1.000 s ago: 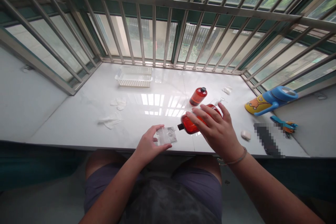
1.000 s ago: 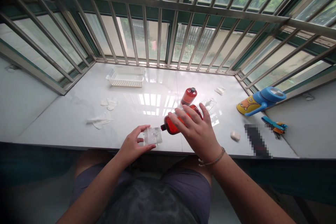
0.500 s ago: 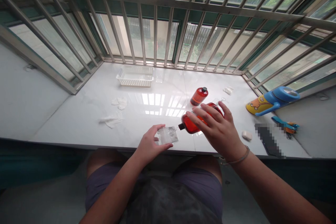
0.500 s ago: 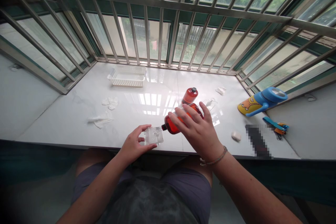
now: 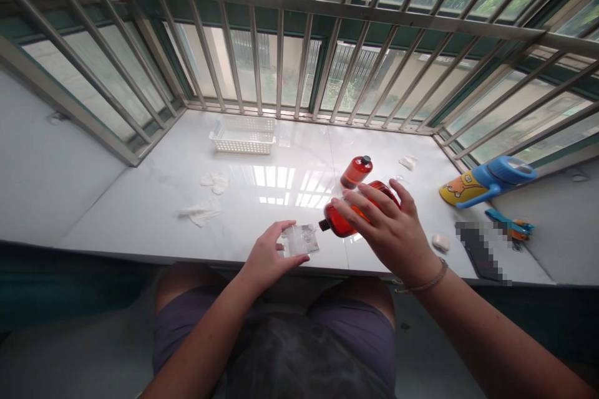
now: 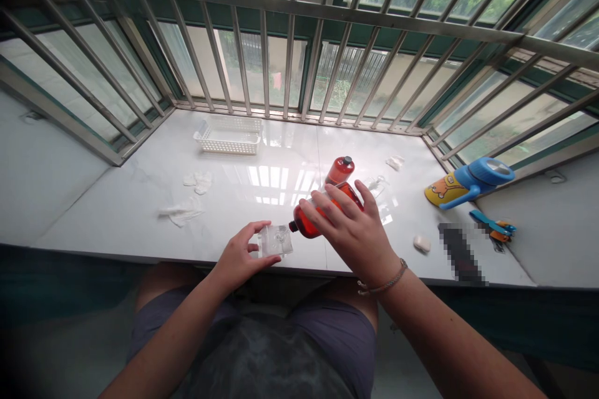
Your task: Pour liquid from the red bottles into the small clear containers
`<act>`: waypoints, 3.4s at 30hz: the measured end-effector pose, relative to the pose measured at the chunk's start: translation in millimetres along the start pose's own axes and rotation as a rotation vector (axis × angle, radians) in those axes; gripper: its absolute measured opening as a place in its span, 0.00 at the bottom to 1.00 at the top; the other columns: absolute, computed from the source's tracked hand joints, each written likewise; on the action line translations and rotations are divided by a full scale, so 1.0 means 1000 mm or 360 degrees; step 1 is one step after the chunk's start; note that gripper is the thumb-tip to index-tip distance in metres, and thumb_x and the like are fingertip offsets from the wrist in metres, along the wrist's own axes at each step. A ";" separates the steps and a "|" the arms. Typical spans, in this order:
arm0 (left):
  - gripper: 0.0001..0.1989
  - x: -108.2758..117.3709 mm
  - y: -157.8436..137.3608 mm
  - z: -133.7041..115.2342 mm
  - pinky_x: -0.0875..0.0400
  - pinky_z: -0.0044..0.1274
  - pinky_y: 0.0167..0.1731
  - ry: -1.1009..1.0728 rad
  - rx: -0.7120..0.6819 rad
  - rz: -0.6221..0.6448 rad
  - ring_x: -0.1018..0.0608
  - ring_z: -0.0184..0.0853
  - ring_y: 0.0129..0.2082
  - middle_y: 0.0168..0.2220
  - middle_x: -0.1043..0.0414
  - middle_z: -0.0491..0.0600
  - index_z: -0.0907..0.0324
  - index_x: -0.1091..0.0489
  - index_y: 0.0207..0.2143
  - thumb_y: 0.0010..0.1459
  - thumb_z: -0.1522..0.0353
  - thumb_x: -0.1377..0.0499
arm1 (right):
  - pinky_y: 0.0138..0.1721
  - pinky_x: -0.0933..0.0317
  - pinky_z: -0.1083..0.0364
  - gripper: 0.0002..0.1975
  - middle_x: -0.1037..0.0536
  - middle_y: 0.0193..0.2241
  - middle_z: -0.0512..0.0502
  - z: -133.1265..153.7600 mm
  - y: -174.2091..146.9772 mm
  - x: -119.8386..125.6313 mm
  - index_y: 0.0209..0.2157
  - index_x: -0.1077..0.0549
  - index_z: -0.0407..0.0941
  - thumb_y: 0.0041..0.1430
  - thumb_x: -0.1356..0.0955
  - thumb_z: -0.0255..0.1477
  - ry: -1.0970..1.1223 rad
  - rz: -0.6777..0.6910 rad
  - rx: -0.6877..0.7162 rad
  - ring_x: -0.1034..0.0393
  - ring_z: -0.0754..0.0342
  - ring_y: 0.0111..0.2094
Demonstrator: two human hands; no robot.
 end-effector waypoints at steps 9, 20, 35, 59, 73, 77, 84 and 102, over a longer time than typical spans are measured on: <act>0.36 -0.001 0.000 0.001 0.17 0.34 0.47 0.0004 -0.0016 0.0016 0.23 0.50 0.61 0.62 0.25 0.54 0.50 0.27 0.61 0.51 0.58 0.23 | 0.74 0.53 0.33 0.27 0.18 0.59 0.46 0.002 0.005 0.004 0.66 0.29 0.51 0.70 0.33 0.17 -0.0038 -0.0006 0.0066 0.29 0.43 0.63; 0.36 0.000 0.001 0.001 0.18 0.34 0.47 0.0008 -0.0020 0.0010 0.23 0.49 0.61 0.62 0.25 0.53 0.50 0.28 0.60 0.51 0.60 0.22 | 0.76 0.55 0.36 0.26 0.19 0.59 0.50 0.003 0.009 0.008 0.65 0.28 0.55 0.71 0.32 0.18 -0.0044 0.0000 0.0100 0.28 0.45 0.63; 0.35 -0.002 0.003 -0.002 0.18 0.33 0.46 0.0018 -0.0037 0.0008 0.23 0.49 0.61 0.62 0.25 0.53 0.50 0.27 0.60 0.50 0.60 0.22 | 0.77 0.56 0.37 0.26 0.18 0.59 0.50 0.005 0.015 0.011 0.65 0.29 0.55 0.72 0.32 0.19 -0.0054 -0.0006 0.0168 0.30 0.45 0.66; 0.36 -0.005 0.004 -0.001 0.18 0.34 0.46 0.0010 -0.0063 0.0037 0.22 0.48 0.60 0.62 0.25 0.52 0.49 0.29 0.61 0.51 0.60 0.23 | 0.78 0.57 0.38 0.29 0.21 0.62 0.54 0.008 0.021 0.012 0.68 0.32 0.60 0.72 0.31 0.21 -0.0003 0.0090 0.0203 0.32 0.48 0.69; 0.35 -0.004 0.002 -0.001 0.19 0.34 0.46 0.0007 -0.0038 0.0027 0.23 0.49 0.60 0.62 0.26 0.53 0.49 0.28 0.60 0.51 0.60 0.23 | 0.78 0.59 0.39 0.29 0.20 0.61 0.55 0.012 0.026 0.016 0.67 0.32 0.61 0.73 0.31 0.20 0.0033 0.0068 0.0199 0.31 0.49 0.68; 0.35 -0.004 0.002 -0.002 0.19 0.34 0.46 -0.0001 -0.0038 0.0026 0.23 0.49 0.60 0.62 0.25 0.52 0.49 0.28 0.60 0.51 0.61 0.22 | 0.77 0.57 0.38 0.29 0.19 0.61 0.53 0.013 0.025 0.013 0.67 0.31 0.58 0.72 0.31 0.19 0.0020 0.0062 0.0214 0.31 0.47 0.68; 0.35 -0.003 -0.001 -0.001 0.18 0.34 0.47 -0.0050 -0.0024 0.0038 0.22 0.48 0.59 0.60 0.25 0.52 0.49 0.28 0.59 0.50 0.61 0.22 | 0.71 0.49 0.32 0.32 0.20 0.61 0.48 0.012 0.009 -0.013 0.68 0.32 0.57 0.69 0.32 0.17 0.0156 0.0128 -0.0052 0.30 0.39 0.65; 0.33 0.021 0.011 0.022 0.31 0.42 0.67 0.0174 -0.0006 -0.0025 0.23 0.48 0.63 0.62 0.25 0.52 0.51 0.31 0.60 0.54 0.60 0.25 | 0.60 0.29 0.35 0.41 0.26 0.59 0.36 0.036 -0.095 -0.123 0.66 0.33 0.51 0.56 0.20 0.46 0.1388 -0.0108 -0.1504 0.27 0.36 0.59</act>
Point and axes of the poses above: each hand's wrist, its own y-axis towards the middle knuckle, its own x-axis out of the back of the hand, z = x × y, the point moved 7 cm from there along y, towards the middle knuckle
